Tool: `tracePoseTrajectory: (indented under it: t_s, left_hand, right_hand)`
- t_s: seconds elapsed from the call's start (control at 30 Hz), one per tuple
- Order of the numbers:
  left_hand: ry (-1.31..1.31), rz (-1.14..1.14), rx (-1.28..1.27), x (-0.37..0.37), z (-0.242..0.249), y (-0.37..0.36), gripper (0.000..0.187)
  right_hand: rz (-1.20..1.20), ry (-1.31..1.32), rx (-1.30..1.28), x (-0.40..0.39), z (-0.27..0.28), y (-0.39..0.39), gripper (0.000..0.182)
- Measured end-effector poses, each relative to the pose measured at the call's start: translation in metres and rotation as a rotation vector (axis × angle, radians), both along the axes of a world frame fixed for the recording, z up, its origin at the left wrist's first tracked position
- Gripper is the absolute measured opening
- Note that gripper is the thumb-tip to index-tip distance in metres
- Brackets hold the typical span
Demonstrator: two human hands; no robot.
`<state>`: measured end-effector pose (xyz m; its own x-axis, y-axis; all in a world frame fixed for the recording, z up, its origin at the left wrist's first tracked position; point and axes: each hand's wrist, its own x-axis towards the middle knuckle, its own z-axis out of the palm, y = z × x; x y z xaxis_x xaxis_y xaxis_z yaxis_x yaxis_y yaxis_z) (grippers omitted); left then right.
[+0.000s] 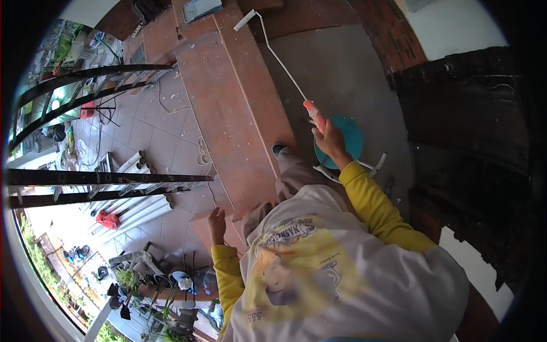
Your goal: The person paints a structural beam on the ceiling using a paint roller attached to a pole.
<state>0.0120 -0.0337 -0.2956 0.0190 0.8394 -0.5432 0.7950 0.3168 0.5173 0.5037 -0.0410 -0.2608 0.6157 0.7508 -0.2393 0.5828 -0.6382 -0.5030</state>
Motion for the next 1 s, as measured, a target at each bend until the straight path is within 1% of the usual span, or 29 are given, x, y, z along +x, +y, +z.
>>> tracePoseTrajectory:
  t_s: [0.03, 0.13, 0.17, 0.2, 0.23, 0.3, 0.37, 0.4, 0.47, 0.5, 0.57, 0.6, 0.67, 0.7, 0.8, 0.9, 1.0]
  left_hand:
    - [-0.004, 0.047, 0.000, 0.006, 0.007, 0.004, 0.044]
    - [0.056, 0.105, -0.107, 0.025, 0.024, 0.016, 0.043]
    - [0.062, 0.056, -0.014, 0.016, 0.004, 0.015, 0.042]
    - [0.071, 0.005, 0.078, -0.006, -0.030, 0.003, 0.041]
    - [0.081, -0.047, 0.171, -0.020, -0.047, 0.001, 0.041]
    - [0.070, 0.047, 0.075, -0.015, -0.043, 0.003, 0.040]
    - [0.022, 0.167, -0.033, 0.012, -0.026, 0.015, 0.038]
    - [0.027, 0.148, -0.054, 0.027, -0.013, 0.023, 0.038]
    - [0.028, 0.110, -0.087, 0.047, -0.006, 0.045, 0.038]
    - [0.007, 0.131, -0.101, 0.051, -0.021, 0.053, 0.039]
    - [-0.038, 0.169, -0.144, 0.056, -0.066, 0.062, 0.041]
    - [-0.044, 0.161, -0.152, 0.071, -0.070, 0.080, 0.041]
    - [-0.059, 0.153, -0.175, 0.103, -0.068, 0.115, 0.043]
    - [-0.072, 0.174, -0.156, 0.112, -0.082, 0.128, 0.042]
    - [-0.082, 0.246, -0.141, 0.138, -0.120, 0.163, 0.042]
    - [-0.150, 0.343, -0.199, 0.177, -0.078, 0.215, 0.041]
    - [-0.246, 0.467, -0.222, 0.183, -0.079, 0.232, 0.041]
  right_hand:
    - [-0.002, 0.026, 0.007, 0.008, 0.003, 0.006, 0.042]
    - [0.011, 0.076, 0.042, 0.035, 0.013, 0.028, 0.041]
    - [0.021, 0.081, 0.055, 0.044, 0.011, 0.035, 0.041]
    - [0.028, 0.088, 0.066, 0.050, 0.012, 0.042, 0.041]
    - [0.019, 0.114, 0.069, 0.054, 0.016, 0.052, 0.041]
    - [0.004, 0.166, 0.064, 0.059, 0.025, 0.068, 0.041]
    - [-0.015, 0.212, 0.014, 0.062, 0.027, 0.084, 0.040]
    - [-0.024, 0.234, -0.010, 0.064, 0.028, 0.092, 0.039]
    - [-0.056, 0.301, 0.051, 0.070, 0.006, 0.101, 0.034]
    - [-0.072, 0.331, 0.082, 0.074, -0.002, 0.110, 0.031]
    - [-0.088, 0.373, 0.064, 0.081, -0.001, 0.132, 0.027]
    - [-0.095, 0.390, 0.050, 0.086, 0.001, 0.146, 0.025]
    - [-0.145, 0.441, -0.076, 0.094, 0.017, 0.185, 0.030]
    - [-0.167, 0.467, -0.144, 0.098, 0.021, 0.208, 0.032]
    - [-0.163, 0.518, -0.211, 0.114, 0.015, 0.275, 0.030]
    - [-0.120, 0.555, -0.252, 0.129, 0.018, 0.345, 0.027]
    - [0.326, -0.037, 0.038, 0.156, -0.041, 0.390, 0.023]
